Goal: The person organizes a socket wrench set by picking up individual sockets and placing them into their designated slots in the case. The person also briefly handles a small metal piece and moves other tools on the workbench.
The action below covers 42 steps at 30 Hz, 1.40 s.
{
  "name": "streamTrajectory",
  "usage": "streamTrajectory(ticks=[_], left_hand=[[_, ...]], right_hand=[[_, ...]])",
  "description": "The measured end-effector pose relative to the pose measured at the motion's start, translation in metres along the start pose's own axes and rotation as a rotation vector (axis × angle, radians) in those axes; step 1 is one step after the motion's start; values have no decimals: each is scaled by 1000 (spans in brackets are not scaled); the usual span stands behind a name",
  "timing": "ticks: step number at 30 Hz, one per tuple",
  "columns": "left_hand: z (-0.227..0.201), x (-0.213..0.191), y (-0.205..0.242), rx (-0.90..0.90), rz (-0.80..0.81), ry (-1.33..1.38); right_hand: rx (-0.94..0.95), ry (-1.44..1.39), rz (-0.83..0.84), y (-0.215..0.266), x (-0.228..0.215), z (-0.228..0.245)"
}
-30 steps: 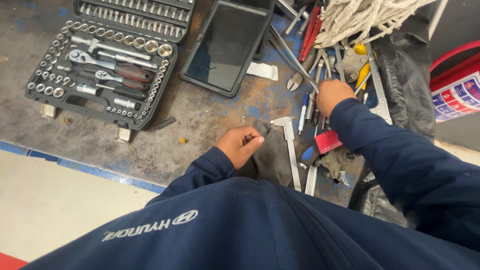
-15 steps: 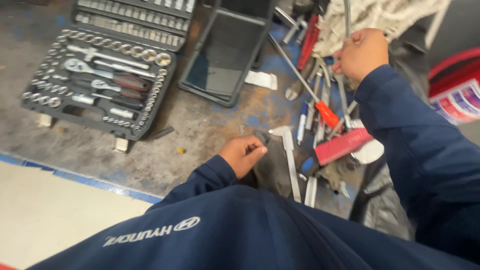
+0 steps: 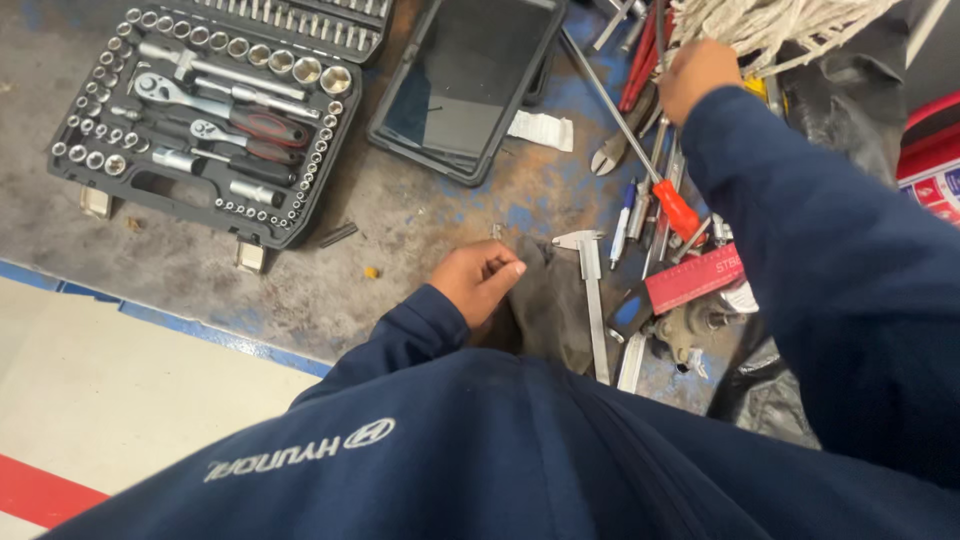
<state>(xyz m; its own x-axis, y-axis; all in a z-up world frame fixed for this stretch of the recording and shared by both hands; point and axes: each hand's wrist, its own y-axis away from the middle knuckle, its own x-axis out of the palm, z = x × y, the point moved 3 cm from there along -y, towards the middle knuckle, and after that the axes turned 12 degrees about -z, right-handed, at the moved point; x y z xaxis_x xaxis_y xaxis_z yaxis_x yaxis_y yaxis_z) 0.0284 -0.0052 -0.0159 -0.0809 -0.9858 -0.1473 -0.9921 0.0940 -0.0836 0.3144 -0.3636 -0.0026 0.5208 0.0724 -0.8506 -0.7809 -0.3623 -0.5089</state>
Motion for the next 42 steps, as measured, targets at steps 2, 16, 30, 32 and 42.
streamTrajectory(ticks=[2,16,30,32,42], left_hand=[[-2,-5,-9,-10,5,-45],[-26,14,-4,12,178,-77],[-39,10,1,41,176,-122],[-38,11,3,59,161,-112],[-28,16,4,47,170,-95]], right_hand=[[132,-146,-11,-3,-25,5],[286,-390,168,163,-204,51],[-81,-408,429,160,-199,119],[-94,-463,473,161,-204,120],[234,-216,507,114,-131,139]])
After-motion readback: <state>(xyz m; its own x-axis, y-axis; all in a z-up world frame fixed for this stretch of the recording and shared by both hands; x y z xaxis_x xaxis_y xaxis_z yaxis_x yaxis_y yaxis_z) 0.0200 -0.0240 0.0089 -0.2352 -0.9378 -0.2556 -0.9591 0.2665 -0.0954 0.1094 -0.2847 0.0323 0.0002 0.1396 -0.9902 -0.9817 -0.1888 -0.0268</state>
